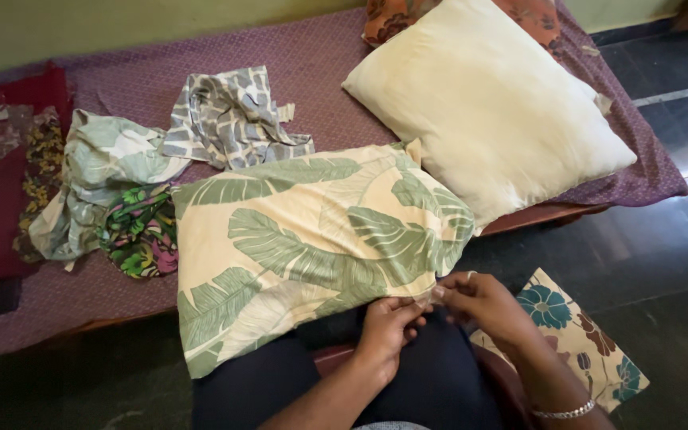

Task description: The person puts a pillowcase on a pillow by hand. They insert the pillow, smooth the fabric, and tie the closure strings. The person then picks up another pillowcase and begins to unfold it.

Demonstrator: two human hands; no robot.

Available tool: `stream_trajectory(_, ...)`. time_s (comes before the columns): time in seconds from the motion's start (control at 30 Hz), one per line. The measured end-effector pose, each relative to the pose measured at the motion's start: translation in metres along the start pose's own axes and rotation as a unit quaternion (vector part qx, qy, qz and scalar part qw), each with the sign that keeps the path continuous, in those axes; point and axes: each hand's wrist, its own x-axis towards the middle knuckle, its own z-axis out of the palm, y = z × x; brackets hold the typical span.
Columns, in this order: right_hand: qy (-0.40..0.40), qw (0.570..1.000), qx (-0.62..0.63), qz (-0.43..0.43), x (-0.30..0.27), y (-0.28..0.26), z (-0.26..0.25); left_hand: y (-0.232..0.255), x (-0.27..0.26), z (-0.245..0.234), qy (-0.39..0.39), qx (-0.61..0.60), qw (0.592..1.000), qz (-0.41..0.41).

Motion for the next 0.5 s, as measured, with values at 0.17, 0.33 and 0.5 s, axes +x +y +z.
stream_trajectory(0.17,-0.042,0.995,0.027,-0.085,0.014,0.018,0.005,0.006,-0.013,0.0,-0.006,0.039,0.999,-0.003)
stream_trajectory(0.33,-0.015,0.995,0.061,-0.079,0.005,0.032,0.01,0.005,-0.021,-0.006,-0.015,0.095,0.995,0.012)
stream_trajectory(0.5,-0.017,0.996,0.03,-0.078,0.0,0.034,0.013,0.002,-0.022,-0.011,-0.022,0.111,0.994,-0.005)
